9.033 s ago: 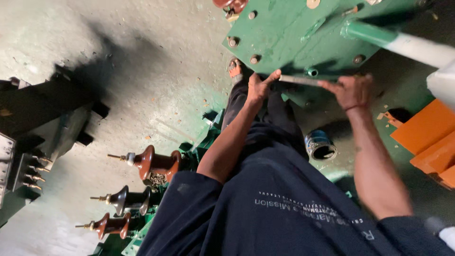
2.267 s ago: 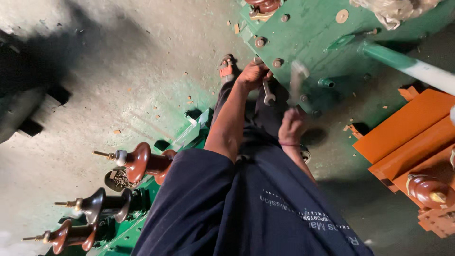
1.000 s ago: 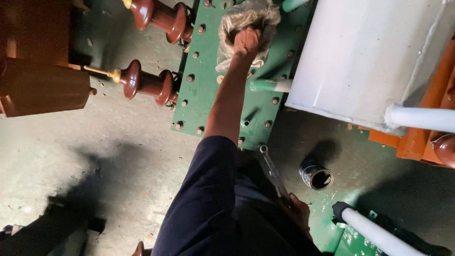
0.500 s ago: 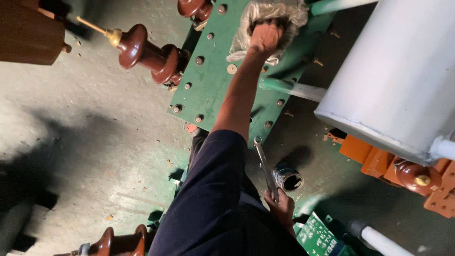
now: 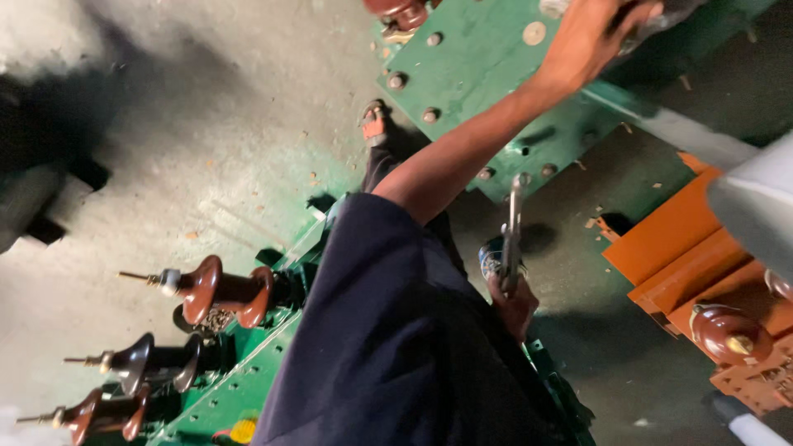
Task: The person uses two wrenches to tighten bolts on a large green electrical component. They move around the equipment to access different bolt locations, systematically working through the fasteners.
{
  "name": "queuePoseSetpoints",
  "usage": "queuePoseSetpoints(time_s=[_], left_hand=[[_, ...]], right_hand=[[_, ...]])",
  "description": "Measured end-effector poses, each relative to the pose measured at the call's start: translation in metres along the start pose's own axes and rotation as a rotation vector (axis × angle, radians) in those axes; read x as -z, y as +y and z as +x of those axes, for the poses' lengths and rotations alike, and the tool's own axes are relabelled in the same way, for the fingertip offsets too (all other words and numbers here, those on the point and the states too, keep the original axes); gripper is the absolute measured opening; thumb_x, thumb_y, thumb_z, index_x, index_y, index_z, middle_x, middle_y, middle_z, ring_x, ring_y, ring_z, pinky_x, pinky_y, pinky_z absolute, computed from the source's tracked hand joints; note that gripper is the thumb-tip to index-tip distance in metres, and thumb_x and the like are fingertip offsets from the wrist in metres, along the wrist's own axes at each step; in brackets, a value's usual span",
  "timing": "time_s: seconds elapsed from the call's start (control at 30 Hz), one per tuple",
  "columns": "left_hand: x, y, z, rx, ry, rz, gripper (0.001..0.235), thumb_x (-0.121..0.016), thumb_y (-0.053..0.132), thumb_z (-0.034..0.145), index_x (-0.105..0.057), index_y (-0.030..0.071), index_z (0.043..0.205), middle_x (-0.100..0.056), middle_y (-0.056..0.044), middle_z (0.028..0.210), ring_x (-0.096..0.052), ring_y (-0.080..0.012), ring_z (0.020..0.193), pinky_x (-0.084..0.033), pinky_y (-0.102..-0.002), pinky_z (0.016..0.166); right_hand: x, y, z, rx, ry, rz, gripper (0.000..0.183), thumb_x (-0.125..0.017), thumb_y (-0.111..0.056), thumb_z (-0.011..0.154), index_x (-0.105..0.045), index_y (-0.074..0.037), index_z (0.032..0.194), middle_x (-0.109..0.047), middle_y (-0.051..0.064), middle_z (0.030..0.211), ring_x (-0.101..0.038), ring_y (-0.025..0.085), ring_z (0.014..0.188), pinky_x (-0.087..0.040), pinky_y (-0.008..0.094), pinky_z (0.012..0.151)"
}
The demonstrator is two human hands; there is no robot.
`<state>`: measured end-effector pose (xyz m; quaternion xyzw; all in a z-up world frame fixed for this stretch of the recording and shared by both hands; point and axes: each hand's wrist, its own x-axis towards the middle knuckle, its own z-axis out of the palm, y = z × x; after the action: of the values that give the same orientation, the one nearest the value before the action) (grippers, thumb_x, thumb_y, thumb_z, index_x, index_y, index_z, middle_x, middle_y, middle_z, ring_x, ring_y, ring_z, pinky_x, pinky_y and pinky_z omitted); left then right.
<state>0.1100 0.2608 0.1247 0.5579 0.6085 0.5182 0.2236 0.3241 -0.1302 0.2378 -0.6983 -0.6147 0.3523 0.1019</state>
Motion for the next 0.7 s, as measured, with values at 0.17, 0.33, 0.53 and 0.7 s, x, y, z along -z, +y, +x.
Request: queuePoseSetpoints(time_s=[0.17,0.33,0.53,0.7], left_hand=[[0.173,0.035,-0.201,0.894,0.340,-0.807,0.026,-0.080,0.015,0.091,-0.075,-0.005,0.107,-0.075,-0.009,0.090,-0.068,-0.0121,0.074,-0.058,-0.028,0.069],[0.166,-0.066,-0.272,1.320,0.650,-0.877,0.017,-0.080,0.014,0.091,-0.075,0.002,0.102,-0.074,-0.005,0.086,-0.068,-0.0144,0.075,-0.050,-0.028,0.065],[0.088,-0.142,-0.271,1.152,0.358,-1.542,0.013,-0.076,0.009,0.088,-0.077,0.009,0.101,-0.075,-0.001,0.088,-0.068,-0.0147,0.074,-0.056,-0.033,0.069],[0.095,-0.144,-0.267,1.105,0.231,-1.626,0.011,-0.076,0.011,0.094,-0.077,0.013,0.105,-0.075,0.002,0.092,-0.065,-0.0117,0.078,-0.054,-0.032,0.071]], right_hand=[[-0.015,-0.030,0.027,-0.158,-0.052,0.317,0.022,-0.080,-0.014,0.092,-0.060,-0.006,0.083,-0.053,-0.003,0.070,-0.047,0.005,0.064,-0.038,0.026,0.056],[-0.016,-0.057,0.049,-0.081,-0.085,0.182,0.036,-0.082,-0.012,0.093,-0.050,-0.009,0.076,-0.050,-0.005,0.067,-0.042,0.003,0.060,-0.035,0.024,0.054],[-0.010,-0.073,0.039,-0.095,-0.138,0.219,0.035,-0.079,-0.010,0.093,-0.048,-0.011,0.077,-0.050,-0.008,0.069,-0.043,0.000,0.060,-0.034,0.023,0.054],[-0.010,-0.073,0.023,-0.149,-0.117,0.193,0.036,-0.080,-0.010,0.092,-0.048,-0.010,0.075,-0.049,-0.008,0.067,-0.041,0.000,0.059,-0.031,0.023,0.052]])
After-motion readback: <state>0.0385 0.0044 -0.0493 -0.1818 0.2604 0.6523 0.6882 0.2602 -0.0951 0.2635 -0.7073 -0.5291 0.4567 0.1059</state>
